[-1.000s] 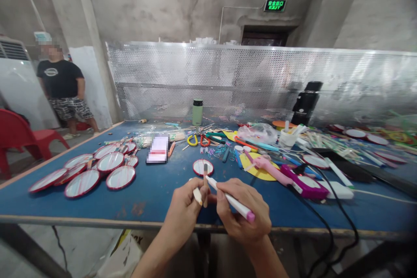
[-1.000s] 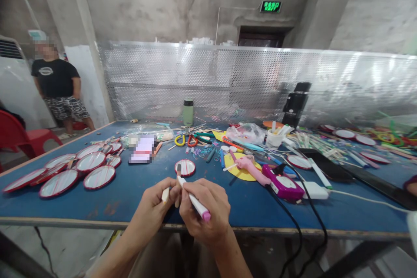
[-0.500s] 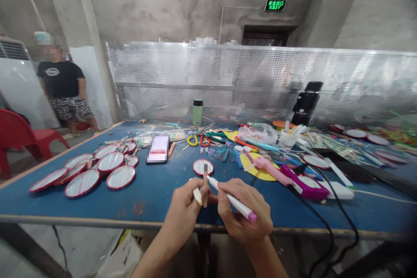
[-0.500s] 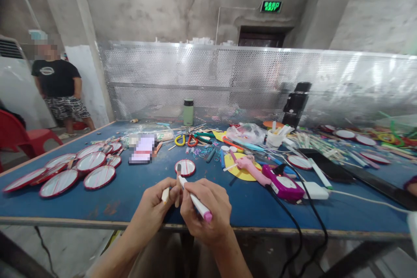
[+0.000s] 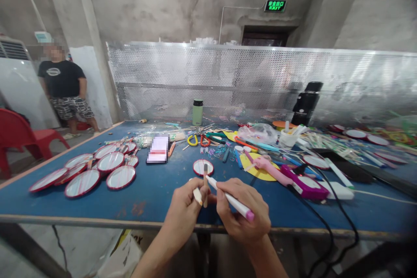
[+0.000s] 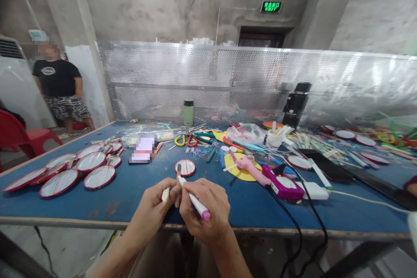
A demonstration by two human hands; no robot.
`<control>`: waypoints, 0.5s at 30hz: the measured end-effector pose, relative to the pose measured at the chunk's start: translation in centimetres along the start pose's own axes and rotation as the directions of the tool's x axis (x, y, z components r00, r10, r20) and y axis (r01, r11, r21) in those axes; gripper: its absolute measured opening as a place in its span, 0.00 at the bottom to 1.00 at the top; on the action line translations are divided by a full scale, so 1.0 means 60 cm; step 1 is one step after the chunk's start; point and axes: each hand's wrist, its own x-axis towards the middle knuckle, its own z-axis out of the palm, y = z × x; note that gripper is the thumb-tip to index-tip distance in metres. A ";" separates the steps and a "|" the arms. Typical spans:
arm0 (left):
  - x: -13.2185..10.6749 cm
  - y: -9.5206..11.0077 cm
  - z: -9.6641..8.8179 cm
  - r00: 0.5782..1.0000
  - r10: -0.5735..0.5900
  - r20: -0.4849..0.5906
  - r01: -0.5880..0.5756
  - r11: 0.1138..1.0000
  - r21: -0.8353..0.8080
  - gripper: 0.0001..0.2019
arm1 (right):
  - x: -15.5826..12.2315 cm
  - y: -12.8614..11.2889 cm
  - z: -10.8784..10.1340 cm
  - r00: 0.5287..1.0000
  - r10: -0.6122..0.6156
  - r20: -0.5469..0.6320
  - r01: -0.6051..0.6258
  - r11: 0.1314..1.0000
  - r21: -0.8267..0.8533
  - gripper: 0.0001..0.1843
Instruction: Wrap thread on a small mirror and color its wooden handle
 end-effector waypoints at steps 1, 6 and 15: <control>0.000 0.000 0.000 1.000 0.000 0.002 0.000 1.000 0.002 0.15 | 0.000 0.000 0.000 1.000 0.002 -0.003 -0.002 1.000 -0.005 0.08; 0.000 0.002 0.000 1.000 0.003 0.007 -0.003 1.000 0.025 0.15 | -0.004 0.004 -0.001 1.000 0.000 -0.030 -0.001 0.999 -0.045 0.08; -0.001 0.000 -0.001 1.000 0.005 0.007 -0.005 1.000 0.012 0.17 | -0.008 0.006 -0.001 0.999 -0.011 -0.047 0.008 0.998 -0.065 0.08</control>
